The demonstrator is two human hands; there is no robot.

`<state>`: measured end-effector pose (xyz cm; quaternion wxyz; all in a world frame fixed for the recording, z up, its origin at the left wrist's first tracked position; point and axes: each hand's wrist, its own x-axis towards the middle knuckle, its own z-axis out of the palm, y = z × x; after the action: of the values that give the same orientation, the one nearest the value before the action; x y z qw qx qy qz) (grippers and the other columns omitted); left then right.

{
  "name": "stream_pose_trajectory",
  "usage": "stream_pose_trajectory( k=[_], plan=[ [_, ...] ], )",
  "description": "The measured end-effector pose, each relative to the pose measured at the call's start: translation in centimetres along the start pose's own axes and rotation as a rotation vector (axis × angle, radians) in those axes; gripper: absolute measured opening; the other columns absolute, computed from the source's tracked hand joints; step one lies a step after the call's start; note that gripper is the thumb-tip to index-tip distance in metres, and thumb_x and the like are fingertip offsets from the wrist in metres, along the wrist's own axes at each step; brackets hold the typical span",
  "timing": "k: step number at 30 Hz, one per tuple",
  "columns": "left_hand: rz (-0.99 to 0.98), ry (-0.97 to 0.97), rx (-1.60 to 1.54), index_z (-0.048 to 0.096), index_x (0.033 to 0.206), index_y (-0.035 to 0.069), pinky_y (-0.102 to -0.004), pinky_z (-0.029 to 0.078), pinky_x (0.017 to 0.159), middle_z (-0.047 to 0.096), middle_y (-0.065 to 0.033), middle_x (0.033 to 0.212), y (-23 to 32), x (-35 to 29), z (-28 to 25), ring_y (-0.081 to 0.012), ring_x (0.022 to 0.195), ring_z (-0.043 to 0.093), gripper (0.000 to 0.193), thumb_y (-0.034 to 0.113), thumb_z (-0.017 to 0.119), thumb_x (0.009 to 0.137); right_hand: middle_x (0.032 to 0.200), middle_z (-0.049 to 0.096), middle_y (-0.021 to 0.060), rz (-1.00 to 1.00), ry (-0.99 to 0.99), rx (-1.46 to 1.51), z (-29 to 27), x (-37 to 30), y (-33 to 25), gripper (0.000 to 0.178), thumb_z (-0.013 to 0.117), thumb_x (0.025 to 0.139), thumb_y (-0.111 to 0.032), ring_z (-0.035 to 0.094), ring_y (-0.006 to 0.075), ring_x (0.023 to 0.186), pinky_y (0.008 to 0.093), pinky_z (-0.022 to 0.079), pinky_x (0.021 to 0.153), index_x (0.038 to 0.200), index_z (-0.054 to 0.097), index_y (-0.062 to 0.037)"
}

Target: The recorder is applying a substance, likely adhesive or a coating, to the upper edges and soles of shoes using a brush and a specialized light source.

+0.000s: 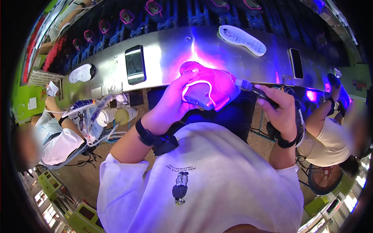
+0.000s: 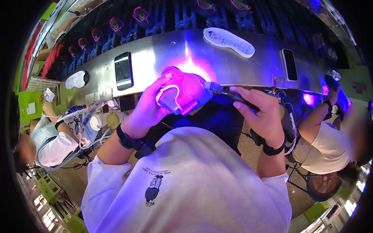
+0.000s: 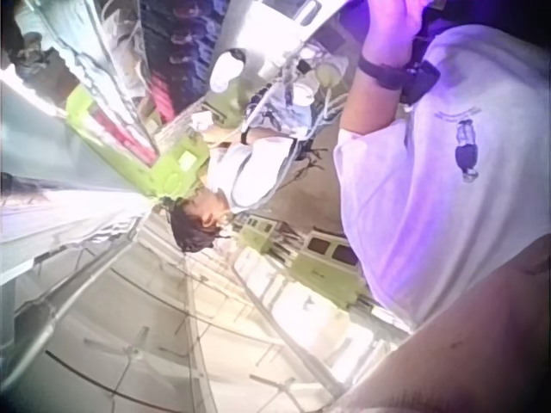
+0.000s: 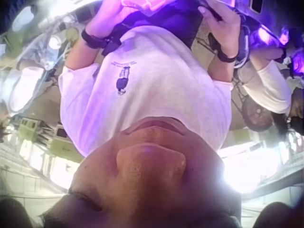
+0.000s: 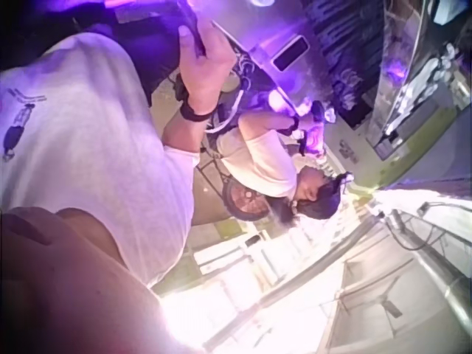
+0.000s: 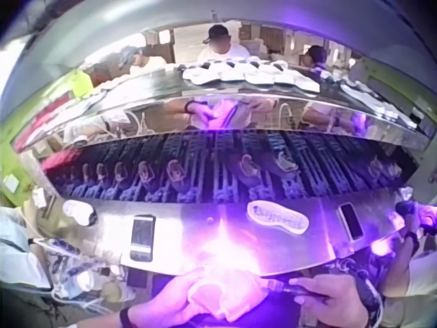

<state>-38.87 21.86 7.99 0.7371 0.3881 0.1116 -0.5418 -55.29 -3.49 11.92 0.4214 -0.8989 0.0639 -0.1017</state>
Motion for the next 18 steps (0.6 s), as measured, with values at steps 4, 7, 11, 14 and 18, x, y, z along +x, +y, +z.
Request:
stream_pose_trajectory(
  k=[4, 7, 11, 14, 18],
  plan=[
    [0.131, -0.100, -0.007, 0.049, 0.139, 0.012, -0.0381, 0.062, 0.083, 0.061, -0.0122, 0.128, -1.6, -0.6, -1.1, -0.0248, 0.113, 0.066, 0.046, 0.035, 0.058, 0.101, 0.077, 0.063, 0.0093, -0.061, -0.041, -0.068, -0.8, 1.8, -1.2, 0.041, 0.077, 0.079, -0.001, 0.059, 0.0194, 0.065, 0.0289, 0.047, 0.064, 0.120, 0.072, -0.0086],
    [0.426, -0.173, 0.247, 0.050, 0.139, 0.015, -0.0387, 0.063, 0.076, 0.063, -0.0115, 0.125, -2.4, -0.7, -2.0, -0.0254, 0.106, 0.068, 0.048, 0.039, 0.060, 0.098, 0.071, 0.057, 0.0092, -0.088, -0.069, -0.146, -0.8, 3.2, -1.9, 0.043, 0.077, 0.079, -0.002, 0.054, 0.0192, 0.061, 0.0303, 0.042, 0.058, 0.121, 0.072, -0.0106],
    [-0.419, -0.227, -0.614, 0.050, 0.136, 0.002, -0.0351, 0.065, 0.075, 0.061, -0.0221, 0.120, -0.8, 0.3, -4.0, -0.0350, 0.101, 0.067, 0.061, 0.048, 0.060, 0.096, 0.072, 0.057, 0.0091, -0.120, -0.095, -0.141, 0.1, 4.8, -1.8, 0.042, 0.076, 0.080, -0.002, 0.054, 0.0184, 0.061, 0.0304, 0.042, 0.058, 0.121, 0.073, -0.0114],
    [-0.576, -0.216, -0.845, 0.049, 0.136, -0.001, -0.0344, 0.065, 0.073, 0.058, -0.0279, 0.117, -0.9, 0.4, -4.4, -0.0357, 0.091, 0.066, 0.069, 0.052, 0.060, 0.094, 0.074, 0.061, 0.0083, -0.050, -0.119, -0.090, 1.3, 5.4, -1.4, 0.040, 0.076, 0.081, -0.002, 0.057, 0.0175, 0.063, 0.0299, 0.044, 0.059, 0.121, 0.073, -0.0096],
    [-0.678, -0.368, -1.012, 0.042, 0.140, -0.005, -0.0356, 0.065, 0.073, 0.054, -0.0342, 0.116, -0.9, 0.4, -4.4, -0.0354, 0.090, 0.065, 0.074, 0.051, 0.057, 0.093, 0.088, 0.070, 0.0074, -0.107, -0.091, -0.053, 2.9, 6.1, -1.4, 0.039, 0.076, 0.079, 0.002, 0.061, 0.0138, 0.072, 0.0272, 0.047, 0.067, 0.118, 0.073, -0.0022]
  ],
)
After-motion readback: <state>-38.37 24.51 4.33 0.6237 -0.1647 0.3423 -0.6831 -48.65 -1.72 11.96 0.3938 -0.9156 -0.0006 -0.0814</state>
